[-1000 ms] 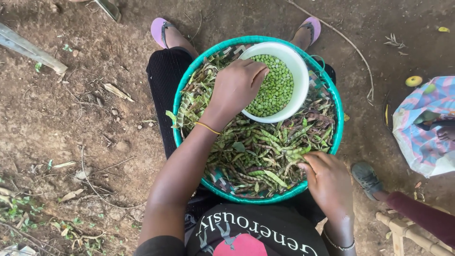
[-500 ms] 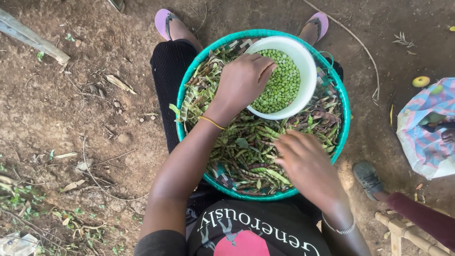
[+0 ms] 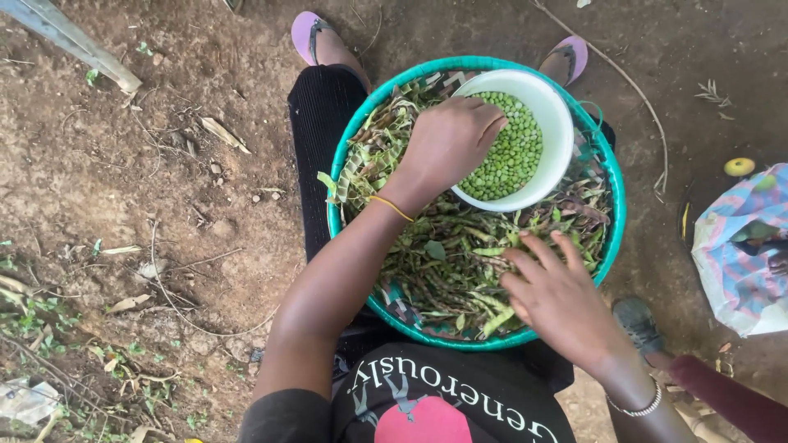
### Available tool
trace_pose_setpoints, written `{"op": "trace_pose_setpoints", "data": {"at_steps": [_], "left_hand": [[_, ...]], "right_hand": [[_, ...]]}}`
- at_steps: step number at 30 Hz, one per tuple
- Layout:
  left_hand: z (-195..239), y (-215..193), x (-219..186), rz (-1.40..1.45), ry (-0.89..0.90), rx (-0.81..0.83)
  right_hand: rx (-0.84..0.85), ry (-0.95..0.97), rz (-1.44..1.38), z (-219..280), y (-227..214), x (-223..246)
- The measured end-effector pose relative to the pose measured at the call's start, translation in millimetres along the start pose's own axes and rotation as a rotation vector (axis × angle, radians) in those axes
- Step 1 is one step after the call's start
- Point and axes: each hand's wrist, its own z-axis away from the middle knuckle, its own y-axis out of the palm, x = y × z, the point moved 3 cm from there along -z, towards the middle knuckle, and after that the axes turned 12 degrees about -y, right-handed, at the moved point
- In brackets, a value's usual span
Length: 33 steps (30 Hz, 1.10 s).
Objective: A person sitting on the ground shells peas from their pods into a small bowl placed inside a larger basket.
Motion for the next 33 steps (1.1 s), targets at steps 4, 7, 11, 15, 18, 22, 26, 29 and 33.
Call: {"op": "trace_pose_setpoints", "data": {"at_steps": [4,7,11,15,18,22,26,29,33], "left_hand": [[0.3,-0.8,-0.9,-0.004,0.015,0.002],[0.8,0.7,-1.4,-0.023,0.012,0.001],[1.2,-0.4,0.5,-0.028,0.01,-0.016],[0.3,0.5,0.9,-0.016,0.005,-0.025],[-1.1,1.3,1.4,-0.029,0.011,-0.049],[1.1,2.6,3.1,-0.025,-0.007,-0.057],[1.6,5.1,6.2,-0.013,0.02,-0.07],[1.0,5.4,6.2,-0.023,0.01,-0.086],[0.8,5.0,6.1,-0.034,0.028,-0.096]], "right_hand": [[-0.091,0.096,0.109,18.0,8.7,-22.6],[-0.2,0.13,0.024,20.6,7.7,-26.8],[-0.229,0.206,0.015,5.8,1.8,-6.0],[-0.349,0.152,0.012,-30.0,-2.0,21.3],[-0.296,0.068,0.185,-56.8,52.7,6.6],[-0.28,0.014,0.192,-68.0,62.4,-0.2],[-0.356,0.005,0.118,-68.9,60.9,-4.0],[-0.382,0.03,-0.024,-62.9,40.5,-8.0],[-0.46,0.075,-0.292,-47.2,33.0,-16.9]]}}
